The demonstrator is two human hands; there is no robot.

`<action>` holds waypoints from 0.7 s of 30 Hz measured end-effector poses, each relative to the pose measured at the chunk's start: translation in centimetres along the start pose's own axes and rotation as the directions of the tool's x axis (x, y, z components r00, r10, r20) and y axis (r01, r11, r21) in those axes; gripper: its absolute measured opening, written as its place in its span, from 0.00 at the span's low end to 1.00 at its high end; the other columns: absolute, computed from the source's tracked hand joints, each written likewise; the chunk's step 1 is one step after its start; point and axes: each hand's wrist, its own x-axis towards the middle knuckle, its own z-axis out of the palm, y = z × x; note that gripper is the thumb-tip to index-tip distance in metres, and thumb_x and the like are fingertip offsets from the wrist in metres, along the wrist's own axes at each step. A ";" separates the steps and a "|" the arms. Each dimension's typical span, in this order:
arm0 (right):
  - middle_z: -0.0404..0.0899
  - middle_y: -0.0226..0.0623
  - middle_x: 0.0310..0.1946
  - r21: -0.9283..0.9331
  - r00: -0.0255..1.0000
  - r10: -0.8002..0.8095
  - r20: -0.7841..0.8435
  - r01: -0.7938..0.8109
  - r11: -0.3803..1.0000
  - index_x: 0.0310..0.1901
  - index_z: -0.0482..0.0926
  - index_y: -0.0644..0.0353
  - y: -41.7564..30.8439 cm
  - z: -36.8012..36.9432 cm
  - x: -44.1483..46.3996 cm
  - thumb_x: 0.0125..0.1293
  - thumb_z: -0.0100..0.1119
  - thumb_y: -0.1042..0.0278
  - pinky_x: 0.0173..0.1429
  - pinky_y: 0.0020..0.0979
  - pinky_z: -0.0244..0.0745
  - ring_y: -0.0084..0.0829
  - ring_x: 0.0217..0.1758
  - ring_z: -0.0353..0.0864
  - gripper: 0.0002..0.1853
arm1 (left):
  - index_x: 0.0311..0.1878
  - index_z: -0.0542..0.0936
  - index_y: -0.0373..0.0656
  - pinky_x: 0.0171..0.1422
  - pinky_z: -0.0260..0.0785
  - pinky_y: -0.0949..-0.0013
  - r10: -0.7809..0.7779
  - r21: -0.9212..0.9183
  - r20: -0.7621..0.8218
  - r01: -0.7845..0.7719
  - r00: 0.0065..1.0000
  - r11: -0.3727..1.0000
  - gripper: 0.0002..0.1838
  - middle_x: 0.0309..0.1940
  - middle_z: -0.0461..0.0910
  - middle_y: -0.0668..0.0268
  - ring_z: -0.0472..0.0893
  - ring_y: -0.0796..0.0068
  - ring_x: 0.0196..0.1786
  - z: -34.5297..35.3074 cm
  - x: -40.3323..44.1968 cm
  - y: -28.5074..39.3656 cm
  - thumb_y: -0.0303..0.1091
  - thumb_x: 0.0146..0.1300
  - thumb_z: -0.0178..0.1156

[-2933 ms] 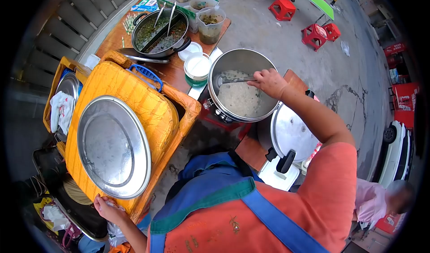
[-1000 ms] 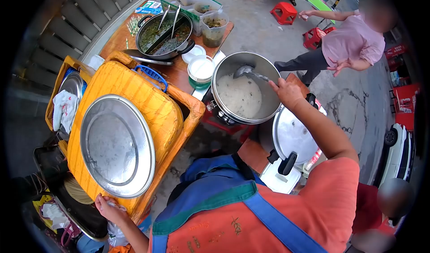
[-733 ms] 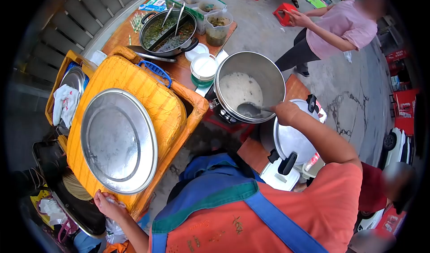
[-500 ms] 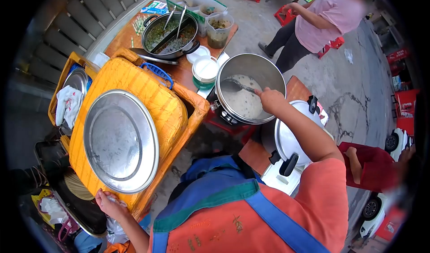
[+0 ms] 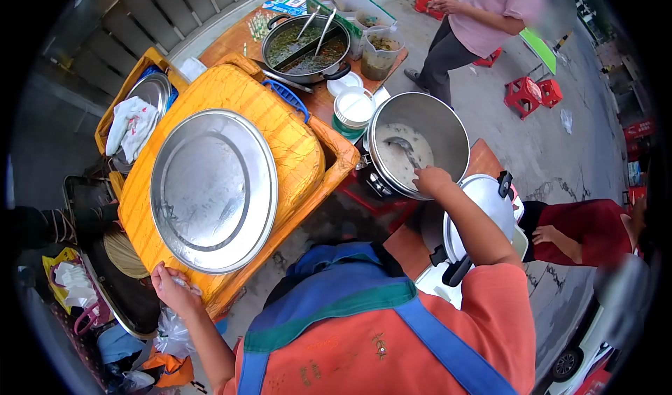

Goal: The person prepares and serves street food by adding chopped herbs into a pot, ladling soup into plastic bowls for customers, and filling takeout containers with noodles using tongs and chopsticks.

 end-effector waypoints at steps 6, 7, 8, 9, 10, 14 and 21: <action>0.74 0.46 0.45 0.210 0.565 -0.179 -0.806 0.554 0.806 0.57 0.72 0.56 -6.5 -2.4 -7.3 0.57 0.57 0.71 0.51 0.37 0.72 0.41 0.47 0.76 0.23 | 0.38 0.68 0.41 0.15 0.44 0.78 -0.004 -0.338 0.117 0.043 0.993 0.940 0.11 0.13 0.53 0.75 0.51 0.86 0.12 0.3 -1.4 5.4 0.38 0.71 0.42; 0.74 0.44 0.41 0.420 0.612 -0.151 -0.776 0.681 0.599 0.56 0.71 0.59 -8.8 -2.9 -9.1 0.57 0.55 0.79 0.46 0.30 0.73 0.36 0.42 0.77 0.23 | 0.37 0.67 0.41 0.15 0.44 0.78 0.039 -0.358 0.165 0.023 0.986 0.933 0.12 0.12 0.52 0.75 0.50 0.86 0.12 0.5 -1.7 6.4 0.39 0.71 0.41; 0.74 0.42 0.38 0.480 0.597 -0.168 -0.784 0.756 0.445 0.56 0.71 0.62 -11.2 -2.9 -10.6 0.60 0.52 0.80 0.43 0.26 0.73 0.30 0.37 0.77 0.21 | 0.38 0.67 0.43 0.15 0.43 0.78 0.091 -0.408 0.226 0.010 0.970 0.913 0.11 0.12 0.51 0.76 0.49 0.86 0.12 1.2 -2.1 7.3 0.39 0.72 0.40; 0.74 0.39 0.38 0.583 0.626 -0.216 -0.749 0.778 0.236 0.56 0.70 0.64 -13.9 -3.1 -12.8 0.63 0.49 0.79 0.43 0.24 0.73 0.25 0.35 0.77 0.19 | 0.38 0.67 0.44 0.15 0.42 0.77 0.148 -0.456 0.281 -0.003 0.948 0.890 0.11 0.12 0.50 0.76 0.49 0.86 0.12 2.0 -2.5 8.1 0.39 0.72 0.40; 0.73 0.38 0.38 0.646 0.628 -0.315 -0.711 0.761 0.058 0.57 0.70 0.65 -16.1 -2.7 -14.1 0.65 0.47 0.78 0.44 0.23 0.73 0.25 0.35 0.77 0.18 | 0.38 0.67 0.44 0.15 0.42 0.77 0.163 -0.489 0.336 0.024 0.927 0.872 0.11 0.12 0.50 0.76 0.49 0.85 0.12 2.8 -3.1 8.8 0.39 0.72 0.39; 0.66 0.48 0.56 0.901 0.495 -0.782 -0.380 0.006 -0.434 0.66 0.55 0.61 -24.8 -2.7 -18.5 0.70 0.36 0.47 0.56 0.36 0.68 0.36 0.55 0.71 0.31 | 0.49 0.66 0.42 0.23 0.54 0.77 0.374 -0.582 0.614 0.080 0.695 0.809 0.08 0.18 0.60 0.71 0.57 0.82 0.18 5.8 -7.1 8.5 0.33 0.71 0.41; 0.50 0.44 0.68 0.823 0.478 -0.853 -0.207 -0.386 -0.416 0.69 0.45 0.55 -31.6 -1.9 -22.2 0.61 0.30 0.27 0.73 0.45 0.38 0.41 0.72 0.47 0.45 | 0.54 0.74 0.51 0.63 0.54 0.46 0.597 -0.061 0.796 -0.967 0.102 0.247 0.20 0.56 0.68 0.62 0.64 0.56 0.62 3.9 -11.2 3.3 0.39 0.57 0.51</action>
